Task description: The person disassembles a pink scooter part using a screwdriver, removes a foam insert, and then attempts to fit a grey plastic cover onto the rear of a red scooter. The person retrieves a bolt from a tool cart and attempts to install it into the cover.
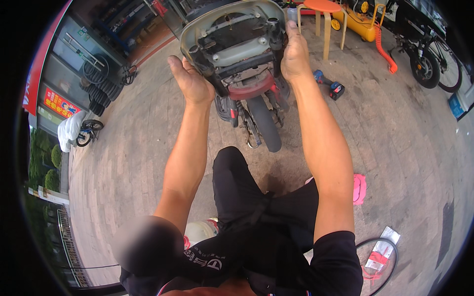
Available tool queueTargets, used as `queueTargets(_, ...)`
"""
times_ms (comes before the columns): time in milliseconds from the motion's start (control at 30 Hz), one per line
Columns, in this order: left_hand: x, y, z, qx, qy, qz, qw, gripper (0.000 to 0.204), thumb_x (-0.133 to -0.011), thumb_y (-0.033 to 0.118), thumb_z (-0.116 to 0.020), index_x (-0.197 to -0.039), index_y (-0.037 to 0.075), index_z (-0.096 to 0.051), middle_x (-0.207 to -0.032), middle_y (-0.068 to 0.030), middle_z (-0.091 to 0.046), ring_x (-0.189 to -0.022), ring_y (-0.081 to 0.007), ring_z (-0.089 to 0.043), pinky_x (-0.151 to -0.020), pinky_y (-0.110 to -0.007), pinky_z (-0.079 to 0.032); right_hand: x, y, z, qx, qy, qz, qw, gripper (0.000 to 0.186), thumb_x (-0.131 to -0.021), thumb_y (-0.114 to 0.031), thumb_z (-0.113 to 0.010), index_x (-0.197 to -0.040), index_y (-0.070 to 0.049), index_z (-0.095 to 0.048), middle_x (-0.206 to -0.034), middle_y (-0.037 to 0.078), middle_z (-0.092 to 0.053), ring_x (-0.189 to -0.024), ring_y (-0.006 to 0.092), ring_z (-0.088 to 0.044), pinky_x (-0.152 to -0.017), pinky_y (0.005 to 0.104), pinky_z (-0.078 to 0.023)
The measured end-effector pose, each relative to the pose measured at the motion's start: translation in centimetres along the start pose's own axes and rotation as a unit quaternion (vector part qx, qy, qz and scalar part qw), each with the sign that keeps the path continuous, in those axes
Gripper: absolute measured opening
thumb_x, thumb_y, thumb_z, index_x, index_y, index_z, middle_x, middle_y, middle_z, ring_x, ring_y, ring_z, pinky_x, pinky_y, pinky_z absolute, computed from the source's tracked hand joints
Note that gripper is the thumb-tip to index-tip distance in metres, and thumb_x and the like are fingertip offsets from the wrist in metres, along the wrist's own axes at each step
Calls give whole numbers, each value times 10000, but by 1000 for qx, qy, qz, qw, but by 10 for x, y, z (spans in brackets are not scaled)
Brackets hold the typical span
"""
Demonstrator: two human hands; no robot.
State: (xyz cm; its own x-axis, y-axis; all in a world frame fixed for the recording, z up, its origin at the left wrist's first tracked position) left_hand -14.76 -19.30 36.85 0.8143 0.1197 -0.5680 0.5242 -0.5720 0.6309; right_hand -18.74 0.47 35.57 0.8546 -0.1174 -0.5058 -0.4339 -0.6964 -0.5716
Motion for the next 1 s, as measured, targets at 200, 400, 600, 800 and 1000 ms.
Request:
queueTargets(200,2,0,0,8,0,-8,1000,650,-962,586,-339,-1190,21,-564,-1170,-72,-610,-1093,-188,-551,-977,-339,-411,-1,-1,-1,2,9,-12,1000,473,-1001,-379,-418,-1256,10,-504,-1209,89,-575,-1100,168,-540,-985,317,-402)
queueTargets(400,1,4,-7,-2,-10,-16,1000,661,-925,587,-436,-1221,4,-533,-1178,-86,-598,-1082,-188,-555,-960,-338,-428,-6,-4,2,34,16,-5,999,436,-985,-368,-451,-1228,-11,-507,-1148,69,-567,-1017,144,-541,-928,275,-411)
queueTargets(600,-11,23,-15,8,-91,-11,996,590,-856,409,-660,-1225,-28,-517,-1133,-116,-612,-1006,-182,-599,-906,-319,-477,-12,-54,-28,330,-71,226,914,459,-872,-261,-646,-1246,-35,-506,-1189,43,-548,-1050,159,-502,-892,285,-396)
queueTargets(800,-15,29,-23,-121,-81,48,988,436,-785,61,-737,-1173,-29,-561,-1024,-61,-655,-913,-121,-609,-835,-262,-489,-27,-99,-86,620,-248,261,697,493,-696,-187,-746,-1167,-139,-608,-1166,94,-605,-1143,286,-509,-967,386,-408)
queueTargets(1000,-17,35,-24,-193,-70,49,977,351,-797,24,-707,-1127,-8,-592,-991,-42,-658,-878,-94,-602,-793,-247,-490,-38,-105,-116,751,-311,9,582,398,-699,-136,-740,-1086,-96,-660,-999,145,-666,-968,302,-621,-859,395,-475)
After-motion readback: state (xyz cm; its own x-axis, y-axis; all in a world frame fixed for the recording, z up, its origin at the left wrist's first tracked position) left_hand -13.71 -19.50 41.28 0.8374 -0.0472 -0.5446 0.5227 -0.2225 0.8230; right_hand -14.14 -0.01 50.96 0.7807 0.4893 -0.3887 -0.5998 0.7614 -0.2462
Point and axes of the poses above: each hand's wrist, its own x-axis away from the middle knuckle, its own z-axis out of the back of the hand, y = z × x, the point moved 3 cm from there along -x, towards the middle knuckle
